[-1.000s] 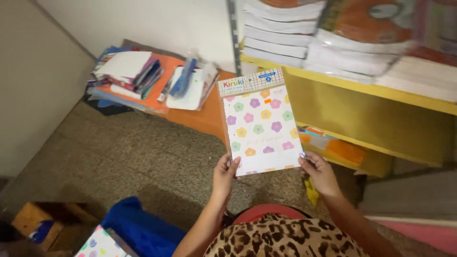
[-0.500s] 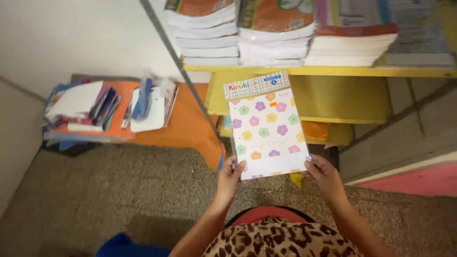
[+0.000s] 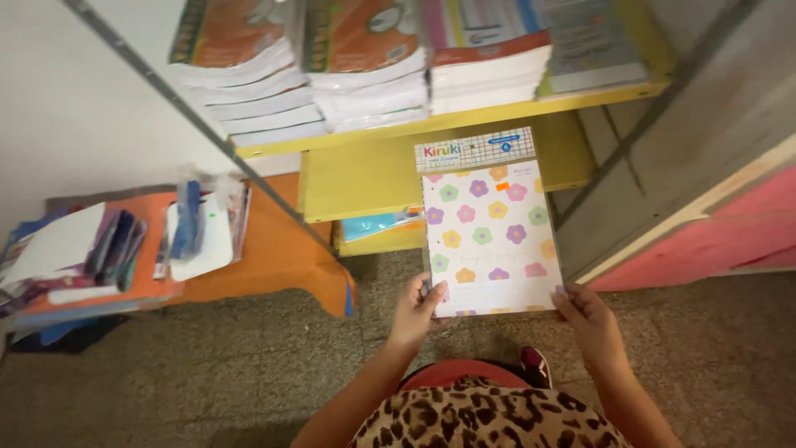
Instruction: The person picks up various notebooks and stationery items from a cluttered table and places them onto a yellow shelf. They handle items one at a time, including a Pokémon notebook, a bear-themed notebook, and a pink notebook. The person also uses a yellow cloth to wipe the shelf surface before placing items.
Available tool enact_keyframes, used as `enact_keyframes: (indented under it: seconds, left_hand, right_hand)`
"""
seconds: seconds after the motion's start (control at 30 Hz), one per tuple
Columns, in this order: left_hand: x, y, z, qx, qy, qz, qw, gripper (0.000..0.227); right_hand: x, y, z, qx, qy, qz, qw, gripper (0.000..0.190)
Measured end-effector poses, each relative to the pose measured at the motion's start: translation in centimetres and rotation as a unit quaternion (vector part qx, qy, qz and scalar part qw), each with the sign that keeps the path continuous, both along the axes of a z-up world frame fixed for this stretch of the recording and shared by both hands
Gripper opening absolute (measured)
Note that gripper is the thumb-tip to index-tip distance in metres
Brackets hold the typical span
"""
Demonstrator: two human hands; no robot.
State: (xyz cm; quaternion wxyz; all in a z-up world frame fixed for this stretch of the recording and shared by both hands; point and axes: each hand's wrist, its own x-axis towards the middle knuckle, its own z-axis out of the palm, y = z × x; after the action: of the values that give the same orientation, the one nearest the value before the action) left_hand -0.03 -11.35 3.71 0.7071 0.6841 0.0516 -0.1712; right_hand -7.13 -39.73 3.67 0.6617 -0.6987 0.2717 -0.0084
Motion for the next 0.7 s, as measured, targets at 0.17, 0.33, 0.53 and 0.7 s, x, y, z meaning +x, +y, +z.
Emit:
enact_keyframes:
  seconds: [0.17,0.33,0.53,0.7]
  left_hand:
    - [0.5,-8.9,0.3,0.032,0.026,-0.019,0.999,0.049]
    - [1.9,-19.0,0.2,0.059,-0.021,-0.028,0.998,0.048]
    - [3.7,-27.5,0.1,-0.02,-0.045,0.03,0.998,0.045]
    - [5.2,-30.0,3.2,0.037,-0.077,-0.007,0.996,0.019]
  right_hand:
    - [-0.9,-7.0,3.3,-0.008,0.034,-0.05,0.998,0.041]
    - [-0.4,-16.6,4.7,-0.046,0.008,-0.037,0.998,0.034]
    - [2.1,-25.9,5.0,-0.033,-0.034,-0.007,0.999,0.028]
    - [4.9,-30.3,2.1,-0.016,-0.11,0.03,0.993,0.025]
